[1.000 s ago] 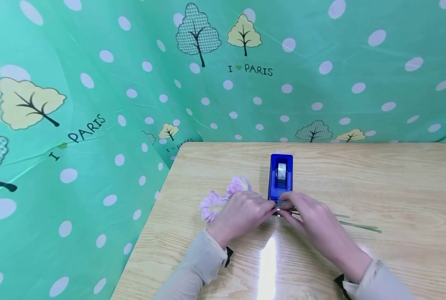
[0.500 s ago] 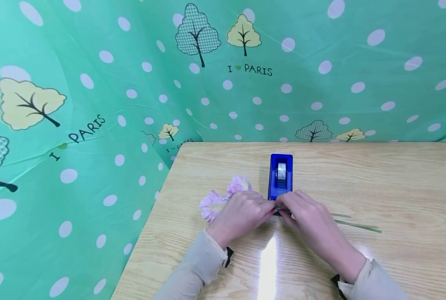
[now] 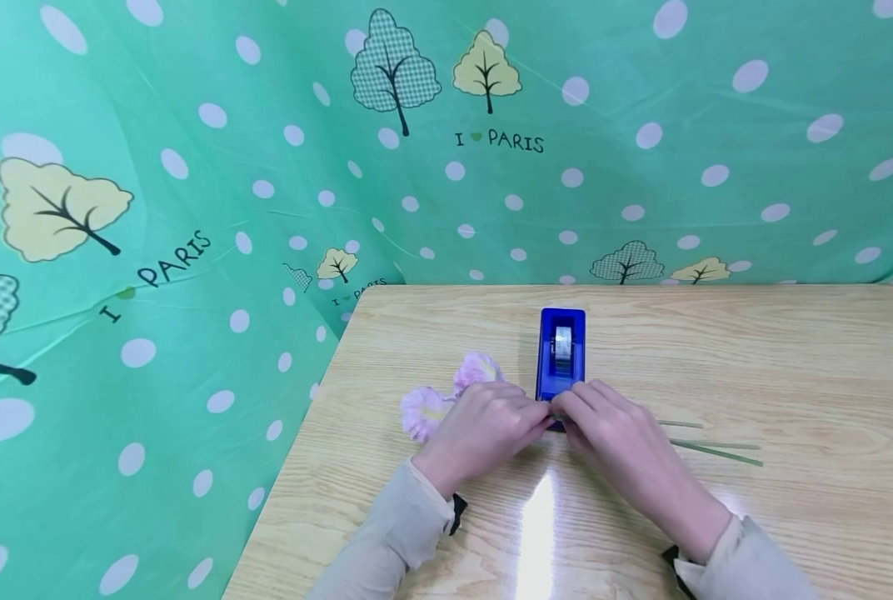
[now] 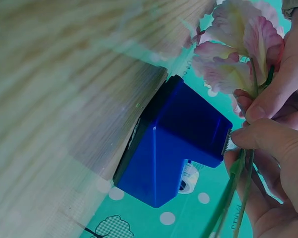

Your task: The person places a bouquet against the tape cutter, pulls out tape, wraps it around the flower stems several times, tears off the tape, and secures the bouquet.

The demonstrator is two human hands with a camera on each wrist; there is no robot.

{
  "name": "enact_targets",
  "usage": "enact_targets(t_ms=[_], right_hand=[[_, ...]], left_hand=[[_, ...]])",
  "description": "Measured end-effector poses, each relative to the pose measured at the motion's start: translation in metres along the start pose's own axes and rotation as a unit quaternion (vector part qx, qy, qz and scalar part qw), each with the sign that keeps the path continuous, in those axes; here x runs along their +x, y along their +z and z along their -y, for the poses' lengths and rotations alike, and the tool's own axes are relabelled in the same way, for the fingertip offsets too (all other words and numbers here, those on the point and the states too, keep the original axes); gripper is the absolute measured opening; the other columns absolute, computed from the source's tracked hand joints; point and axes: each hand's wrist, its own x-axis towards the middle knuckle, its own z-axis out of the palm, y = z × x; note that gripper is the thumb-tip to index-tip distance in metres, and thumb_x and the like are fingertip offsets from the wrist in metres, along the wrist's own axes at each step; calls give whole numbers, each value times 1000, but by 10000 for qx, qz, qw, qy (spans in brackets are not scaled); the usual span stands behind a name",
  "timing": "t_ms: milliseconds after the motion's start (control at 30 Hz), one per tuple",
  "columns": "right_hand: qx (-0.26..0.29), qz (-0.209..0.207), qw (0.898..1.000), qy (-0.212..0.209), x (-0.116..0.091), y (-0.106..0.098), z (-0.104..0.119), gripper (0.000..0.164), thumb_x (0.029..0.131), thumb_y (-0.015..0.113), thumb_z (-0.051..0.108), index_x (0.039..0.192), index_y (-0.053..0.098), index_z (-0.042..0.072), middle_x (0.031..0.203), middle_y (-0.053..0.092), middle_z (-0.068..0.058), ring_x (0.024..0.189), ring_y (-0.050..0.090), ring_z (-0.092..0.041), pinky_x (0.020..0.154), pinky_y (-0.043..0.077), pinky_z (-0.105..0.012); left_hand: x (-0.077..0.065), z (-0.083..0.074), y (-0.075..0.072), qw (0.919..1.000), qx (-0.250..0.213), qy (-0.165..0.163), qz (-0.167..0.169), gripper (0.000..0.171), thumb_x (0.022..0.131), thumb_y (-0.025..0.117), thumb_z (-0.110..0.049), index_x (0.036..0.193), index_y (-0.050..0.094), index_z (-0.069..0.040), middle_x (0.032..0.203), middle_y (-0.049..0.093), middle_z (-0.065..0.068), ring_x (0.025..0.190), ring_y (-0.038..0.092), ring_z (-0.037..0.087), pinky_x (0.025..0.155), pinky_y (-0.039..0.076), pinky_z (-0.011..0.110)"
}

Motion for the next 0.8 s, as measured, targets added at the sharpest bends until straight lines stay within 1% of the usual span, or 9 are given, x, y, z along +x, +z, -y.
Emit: enact_targets(t_ms=[133, 333, 367, 433, 567, 633, 667, 800], right_hand=[[-29, 34, 10000, 21, 1, 0, 1, 31, 72, 80, -6, 96, 66, 8, 89, 66, 0, 79, 60, -14, 65, 58, -29], [35, -34, 10000, -17, 1, 1, 1, 29, 71, 78, -6, 93, 64, 8, 86, 65, 0, 75, 59, -13, 61, 56, -28], [52, -51, 10000, -25, 1, 1, 1, 28, 72, 77, -6, 92, 64, 8, 85, 64, 1, 74, 58, -12, 60, 56, -28], [86, -90, 9999, -51, 1, 1, 1, 26, 73, 76, -6, 89, 62, 8, 82, 63, 2, 72, 56, -12, 58, 54, -27], [101, -106, 9998, -94, 0, 1, 1, 16, 80, 70, 0, 84, 59, 11, 79, 58, 4, 69, 50, -10, 55, 49, -23], [95, -103, 9998, -106, -1, 1, 1, 14, 81, 70, 2, 82, 59, 12, 78, 58, 4, 69, 49, -9, 54, 48, -22], [96, -92, 9999, -99, -1, 0, 1, 15, 81, 70, 3, 81, 58, 12, 78, 57, 4, 69, 49, -9, 54, 48, -22], [138, -95, 9998, -42, -2, -1, 3, 25, 75, 77, -1, 77, 57, 13, 77, 58, 6, 70, 49, -8, 55, 48, -22]], left_hand=[[0, 1, 0, 10000, -32, -37, -22, 10, 93, 69, -22, 83, 71, -19, 63, 60, -12, 52, 46, 0, 51, 36, 10], [0, 0, -2, 9999, 94, -64, -5, 18, 93, 69, -22, 76, 67, -21, 59, 54, -13, 51, 41, 1, 50, 32, 11], [0, 0, -2, 9999, 130, -71, 15, 19, 93, 68, -22, 75, 66, -21, 58, 54, -13, 51, 40, 1, 51, 33, 11], [0, -1, -3, 9998, 192, -97, 49, 20, 93, 69, -22, 74, 65, -22, 59, 54, -13, 51, 42, 1, 53, 37, 11], [1, -3, -5, 9992, 363, -103, 118, 21, 94, 68, -22, 73, 64, -22, 60, 58, -13, 51, 47, 0, 62, 48, 13], [2, -4, -6, 9990, 419, -109, 142, 21, 94, 68, -22, 74, 64, -22, 62, 61, -13, 52, 49, 0, 63, 50, 14], [2, -5, -6, 9989, 434, -118, 149, 20, 94, 68, -23, 75, 64, -22, 63, 62, -13, 53, 50, 0, 65, 51, 14], [3, -6, -4, 9987, 460, -162, 143, 15, 94, 68, -24, 79, 66, -22, 67, 65, -14, 55, 53, 0, 61, 48, 14]])
